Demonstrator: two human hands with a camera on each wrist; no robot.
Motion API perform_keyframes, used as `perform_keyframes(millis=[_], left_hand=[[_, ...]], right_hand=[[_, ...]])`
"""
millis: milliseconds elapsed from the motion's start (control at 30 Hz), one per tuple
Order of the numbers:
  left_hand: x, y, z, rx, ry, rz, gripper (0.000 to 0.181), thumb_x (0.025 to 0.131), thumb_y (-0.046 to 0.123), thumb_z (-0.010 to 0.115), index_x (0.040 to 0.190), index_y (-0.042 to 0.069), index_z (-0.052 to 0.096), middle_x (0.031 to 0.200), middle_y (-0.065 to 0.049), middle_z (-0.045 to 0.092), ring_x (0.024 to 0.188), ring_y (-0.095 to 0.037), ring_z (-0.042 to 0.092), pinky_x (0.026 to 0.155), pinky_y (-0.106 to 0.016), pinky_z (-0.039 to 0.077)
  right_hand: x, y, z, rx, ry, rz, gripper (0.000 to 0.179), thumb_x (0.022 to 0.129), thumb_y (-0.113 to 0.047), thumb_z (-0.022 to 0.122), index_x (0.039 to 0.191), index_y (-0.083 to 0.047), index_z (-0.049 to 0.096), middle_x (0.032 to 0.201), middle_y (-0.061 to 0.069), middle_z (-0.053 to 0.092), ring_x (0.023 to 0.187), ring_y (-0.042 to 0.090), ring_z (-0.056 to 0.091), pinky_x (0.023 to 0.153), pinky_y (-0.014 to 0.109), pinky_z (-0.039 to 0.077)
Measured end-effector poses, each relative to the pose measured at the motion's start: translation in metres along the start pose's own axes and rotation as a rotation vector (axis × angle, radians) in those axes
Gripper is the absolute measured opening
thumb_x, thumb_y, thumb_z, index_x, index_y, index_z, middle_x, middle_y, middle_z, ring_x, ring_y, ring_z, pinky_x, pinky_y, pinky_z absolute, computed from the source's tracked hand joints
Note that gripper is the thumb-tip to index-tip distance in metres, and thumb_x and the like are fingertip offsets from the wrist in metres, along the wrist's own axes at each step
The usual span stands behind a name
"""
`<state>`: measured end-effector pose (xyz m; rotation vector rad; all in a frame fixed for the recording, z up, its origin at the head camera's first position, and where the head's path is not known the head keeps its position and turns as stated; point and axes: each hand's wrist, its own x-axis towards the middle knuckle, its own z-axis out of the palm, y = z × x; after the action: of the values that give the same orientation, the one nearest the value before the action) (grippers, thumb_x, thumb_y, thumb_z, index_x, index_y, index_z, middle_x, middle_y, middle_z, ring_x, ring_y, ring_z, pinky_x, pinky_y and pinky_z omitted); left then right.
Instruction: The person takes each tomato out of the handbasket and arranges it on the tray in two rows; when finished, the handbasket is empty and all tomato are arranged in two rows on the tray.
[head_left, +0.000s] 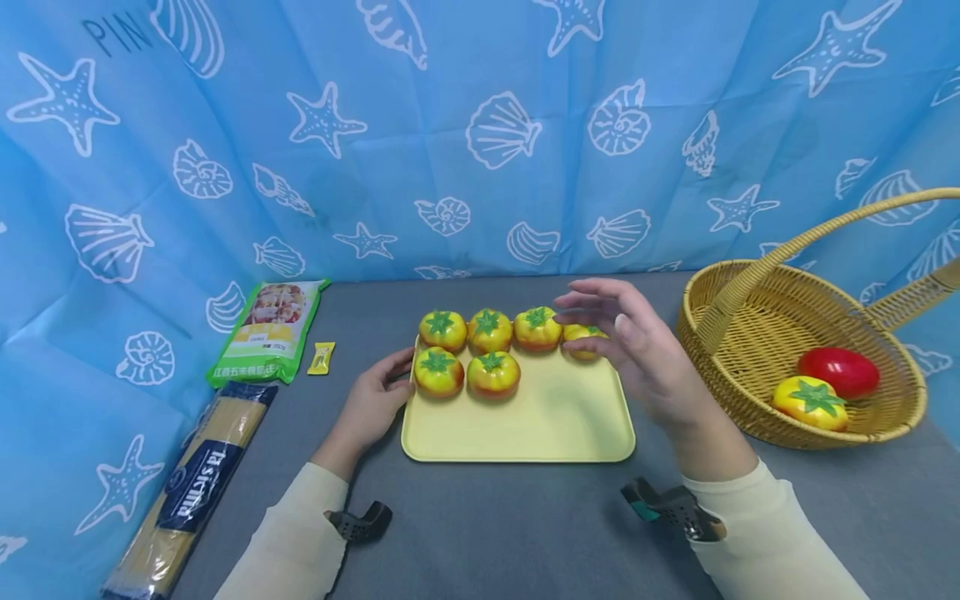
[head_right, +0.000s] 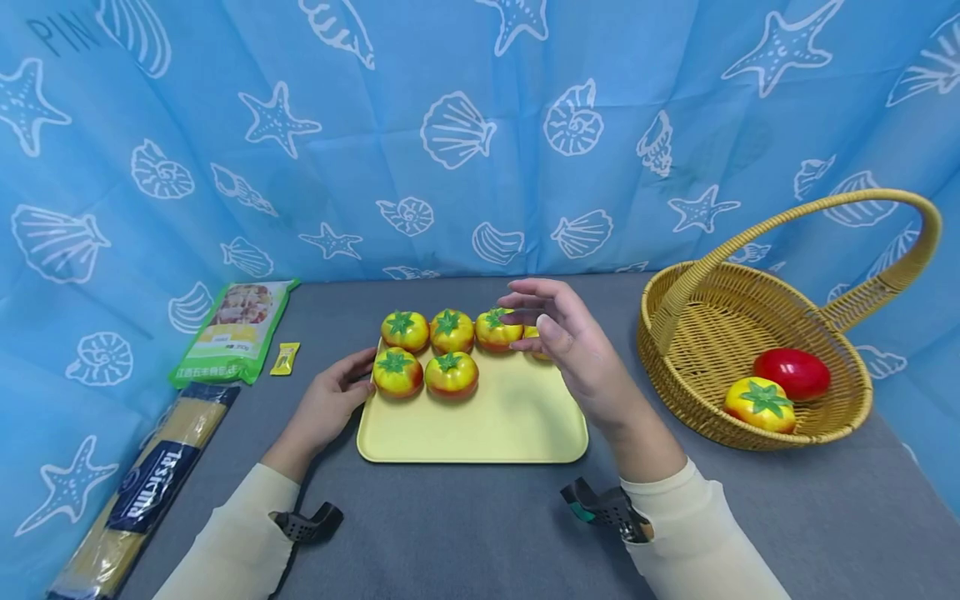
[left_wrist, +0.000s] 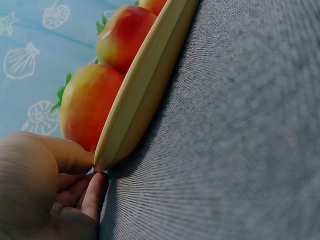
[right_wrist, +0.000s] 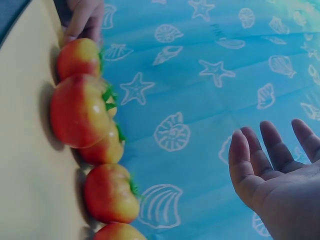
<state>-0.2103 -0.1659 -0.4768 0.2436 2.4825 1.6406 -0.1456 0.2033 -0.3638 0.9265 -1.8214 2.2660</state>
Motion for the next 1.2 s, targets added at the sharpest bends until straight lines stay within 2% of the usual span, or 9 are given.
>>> perform_keyframes(millis=[233,467,667,833,1033,1200], left_hand=[[0.0,0.0,0.0,0.0,-0.002,-0.016,0.058,0.107,0.004,0.062,0.164,0.005,0.049,0.154,-0.019,0.057,0.136,-0.032,0.061,0.112,-0.047,0.052],[-0.001,0.004,0.0,0.003,-0.002,-0.014,0.059,0.106,0.003,0.062,0.164,0.004,0.048,0.154,-0.02,0.057,0.136,-0.034,0.061,0.112,-0.047,0.052],[-0.001,0.002,0.0,0.027,0.006,-0.018,0.059,0.107,0.005,0.062,0.164,0.005,0.049,0.154,-0.019,0.057,0.136,-0.033,0.061,0.112,-0.047,0.052],[-0.001,0.0,0.0,0.041,0.006,-0.021,0.059,0.107,0.007,0.062,0.164,0.006,0.049,0.155,-0.017,0.057,0.137,-0.032,0.061,0.112,-0.046,0.052],[-0.001,0.001,0.0,0.029,0.006,-0.018,0.059,0.107,0.006,0.062,0.164,0.006,0.049,0.154,-0.018,0.057,0.137,-0.033,0.061,0.112,-0.047,0.051],[-0.001,0.001,0.0,0.019,0.0,-0.016,0.058,0.107,0.005,0.062,0.164,0.005,0.049,0.155,-0.019,0.057,0.138,-0.033,0.06,0.113,-0.047,0.05]], right_hand=[[0.0,-0.016,0.002,0.045,-0.071,-0.065,0.048,0.117,-0.029,0.043,0.157,-0.002,0.047,0.15,0.025,0.051,0.136,0.04,0.052,0.106,0.044,0.052],[0.0,-0.034,-0.005,0.135,-0.148,-0.219,0.052,0.116,-0.023,0.04,0.159,0.006,0.04,0.153,0.026,0.05,0.142,0.039,0.048,0.109,0.044,0.048],[-0.003,-0.052,-0.017,0.2,-0.142,-0.295,0.053,0.111,-0.02,0.044,0.156,0.009,0.041,0.151,0.025,0.053,0.141,0.038,0.048,0.11,0.043,0.047],[-0.01,-0.065,-0.035,0.277,-0.107,-0.348,0.056,0.109,-0.018,0.048,0.153,0.016,0.037,0.149,0.033,0.052,0.138,0.045,0.048,0.108,0.046,0.047],[-0.02,-0.082,-0.055,0.331,-0.021,-0.395,0.061,0.106,-0.019,0.056,0.15,0.018,0.036,0.146,0.037,0.053,0.135,0.049,0.05,0.107,0.047,0.046],[-0.028,-0.093,-0.067,0.302,0.057,-0.418,0.059,0.106,-0.017,0.06,0.148,0.016,0.036,0.145,0.036,0.055,0.134,0.048,0.052,0.108,0.045,0.046]])
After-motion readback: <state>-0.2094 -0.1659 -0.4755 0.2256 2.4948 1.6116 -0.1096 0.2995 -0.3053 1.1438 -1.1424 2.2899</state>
